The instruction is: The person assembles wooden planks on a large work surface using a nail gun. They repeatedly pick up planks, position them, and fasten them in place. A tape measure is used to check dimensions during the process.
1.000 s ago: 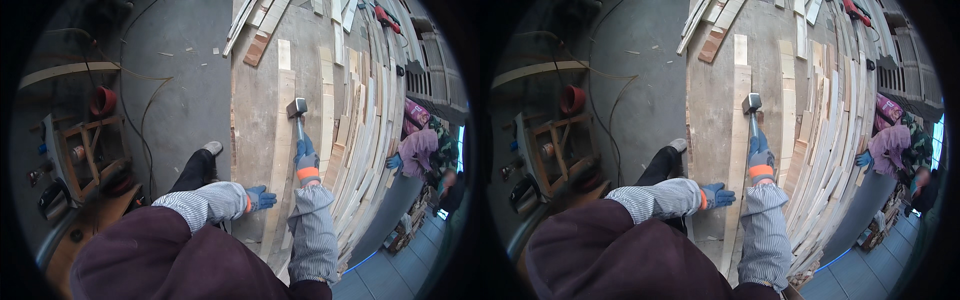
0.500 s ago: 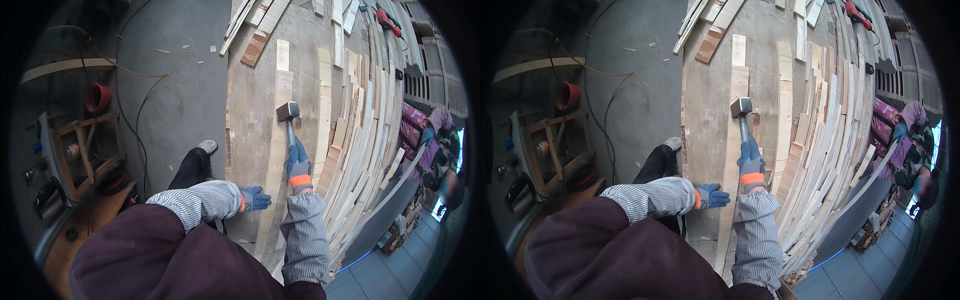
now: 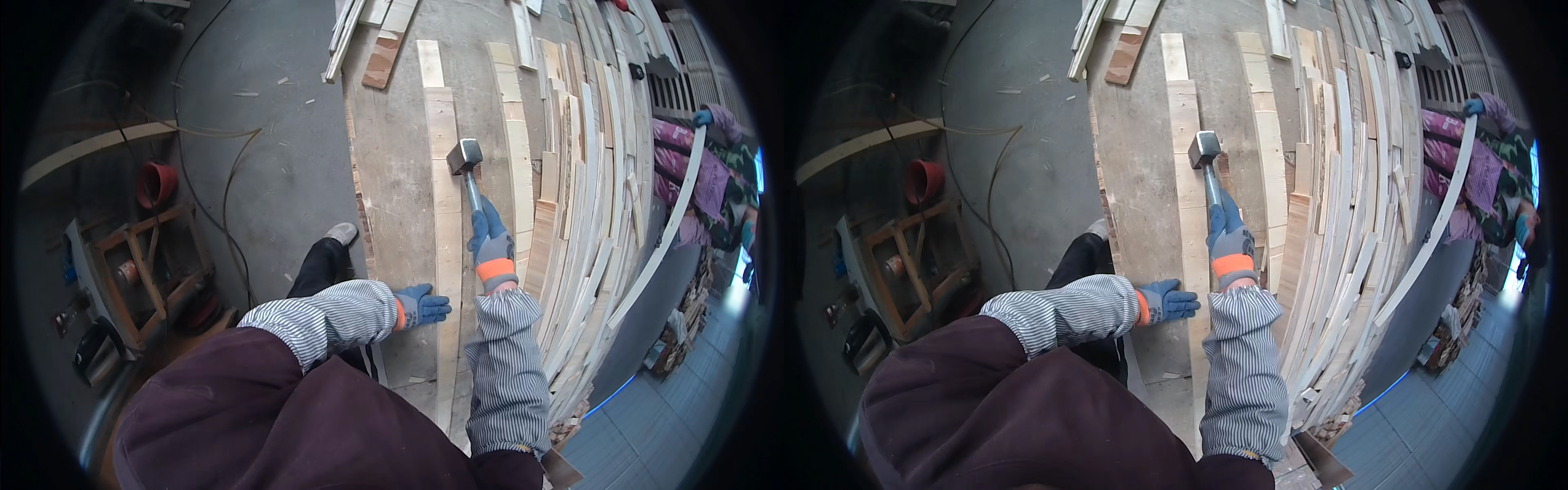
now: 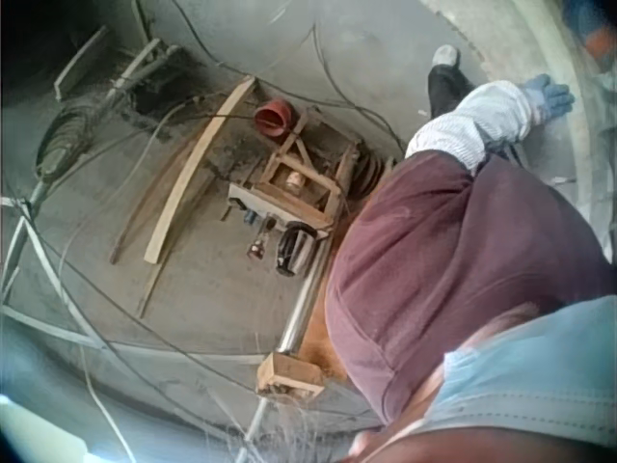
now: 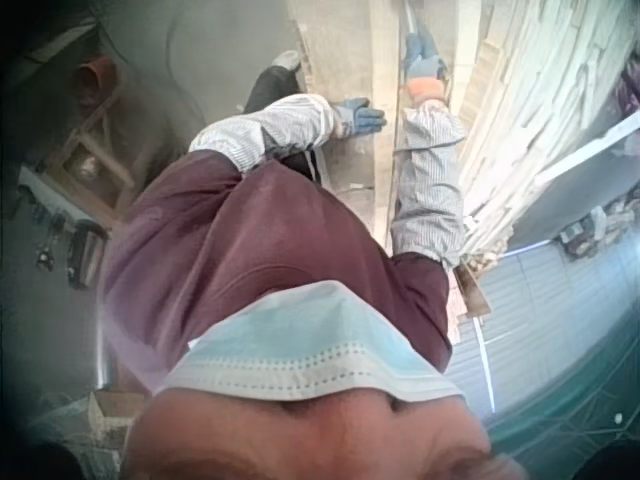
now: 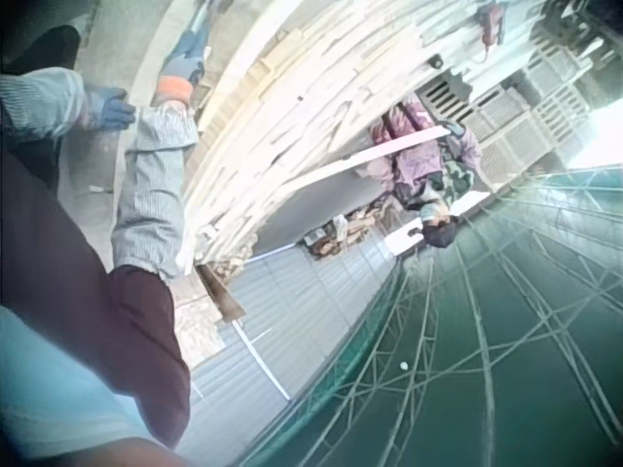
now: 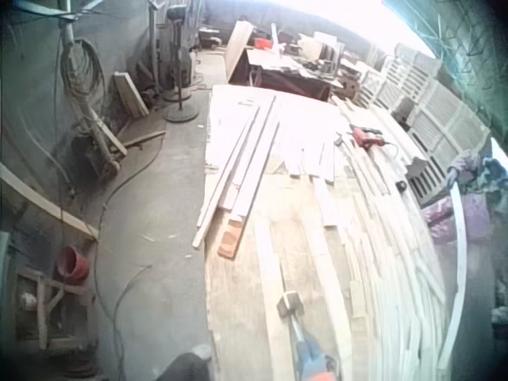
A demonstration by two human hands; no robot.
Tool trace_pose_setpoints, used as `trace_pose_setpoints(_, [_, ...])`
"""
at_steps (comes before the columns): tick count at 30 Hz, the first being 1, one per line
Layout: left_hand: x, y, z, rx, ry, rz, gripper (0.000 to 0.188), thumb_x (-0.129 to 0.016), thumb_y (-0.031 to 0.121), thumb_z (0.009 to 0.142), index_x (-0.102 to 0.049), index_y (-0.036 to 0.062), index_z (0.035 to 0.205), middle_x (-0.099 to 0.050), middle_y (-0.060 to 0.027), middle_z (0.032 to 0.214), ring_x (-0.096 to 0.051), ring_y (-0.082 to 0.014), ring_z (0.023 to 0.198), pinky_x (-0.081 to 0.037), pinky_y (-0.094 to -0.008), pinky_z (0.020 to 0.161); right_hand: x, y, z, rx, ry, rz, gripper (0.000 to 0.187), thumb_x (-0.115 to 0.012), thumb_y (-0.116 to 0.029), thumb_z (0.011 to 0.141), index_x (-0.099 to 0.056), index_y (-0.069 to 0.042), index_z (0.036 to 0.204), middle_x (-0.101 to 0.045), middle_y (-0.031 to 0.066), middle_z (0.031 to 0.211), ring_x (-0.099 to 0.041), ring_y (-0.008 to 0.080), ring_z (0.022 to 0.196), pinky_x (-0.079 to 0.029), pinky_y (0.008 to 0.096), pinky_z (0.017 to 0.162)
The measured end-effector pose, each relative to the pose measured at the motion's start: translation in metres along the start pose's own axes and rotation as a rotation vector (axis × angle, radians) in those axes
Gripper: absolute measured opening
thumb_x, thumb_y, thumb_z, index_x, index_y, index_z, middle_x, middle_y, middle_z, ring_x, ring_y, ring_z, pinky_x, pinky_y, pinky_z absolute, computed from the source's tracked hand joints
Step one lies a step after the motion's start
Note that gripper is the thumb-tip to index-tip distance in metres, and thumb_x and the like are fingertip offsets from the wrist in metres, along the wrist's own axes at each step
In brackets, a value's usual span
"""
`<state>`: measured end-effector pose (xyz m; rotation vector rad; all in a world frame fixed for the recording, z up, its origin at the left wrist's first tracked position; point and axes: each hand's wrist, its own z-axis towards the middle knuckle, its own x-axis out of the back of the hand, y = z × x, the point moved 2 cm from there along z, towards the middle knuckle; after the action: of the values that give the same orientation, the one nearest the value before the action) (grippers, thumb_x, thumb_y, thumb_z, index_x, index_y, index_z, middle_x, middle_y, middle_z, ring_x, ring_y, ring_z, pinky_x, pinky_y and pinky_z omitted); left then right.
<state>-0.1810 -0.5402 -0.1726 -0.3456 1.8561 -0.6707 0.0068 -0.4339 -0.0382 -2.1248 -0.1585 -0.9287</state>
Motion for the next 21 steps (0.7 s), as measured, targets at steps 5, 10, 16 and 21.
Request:
trace_pose_setpoints(5, [-0.026, 0.005, -0.015, -0.073, 0.242, 1.876, 0.043, -0.042, 0.029, 0.094, -0.04, 0.0127, 0.134, -0.033, -0.012, 0.148, -0.031, -0.0256, 0.136, -0.03, -0.036, 0.11, 0.013, -0.063, -0.007, 0.118, 0.309, 0.142, 0.043, -0.043, -0.034, 0.097, -0.043, -0.018, 0.137, -0.063, 0.0259, 0.092, -0.062, 0.0434, 0.08, -0.048, 0.0477, 0.064])
trace_pose_setpoints(10, [0.081, 0.044, -0.013, -0.328, 0.3, 2.854, 0.056, -0.057, 0.038, 0.087, -0.044, 0.0088, 0.133, -0.05, -0.0143, 0.134, -0.047, -0.0317, 0.123, -0.039, -0.0359, 0.101, -0.016, -0.022, -0.04, -0.391, -0.164, -0.113, 0.051, -0.033, -0.048, 0.095, -0.033, -0.027, 0.142, -0.056, 0.0214, 0.123, -0.056, 0.041, 0.11, -0.042, 0.0518, 0.094])
trace_pose_setpoints(16, [-0.018, 0.009, -0.021, -0.266, 0.462, 2.436, 0.059, -0.06, 0.032, 0.085, -0.04, 0.0095, 0.136, -0.048, -0.0121, 0.135, -0.044, -0.0274, 0.125, -0.037, -0.039, 0.102, 0.004, 0.041, -0.176, -0.498, -0.085, 0.057, 0.047, -0.032, -0.041, 0.097, -0.034, -0.025, 0.141, -0.059, 0.0156, 0.121, -0.06, 0.0357, 0.106, -0.047, 0.0485, 0.088])
trace_pose_setpoints(21, [-0.066, -0.039, -0.024, -0.029, -0.136, 3.651, 0.079, -0.061, 0.023, 0.077, -0.027, 0.0165, 0.147, -0.021, -0.006, 0.154, -0.022, -0.0275, 0.141, -0.027, -0.042, 0.11, -0.053, 0.118, -0.338, -0.589, 0.311, 0.195, 0.044, -0.041, -0.043, 0.095, -0.038, -0.026, 0.136, -0.066, 0.0182, 0.085, -0.065, 0.0371, 0.075, -0.049, 0.0506, 0.065])
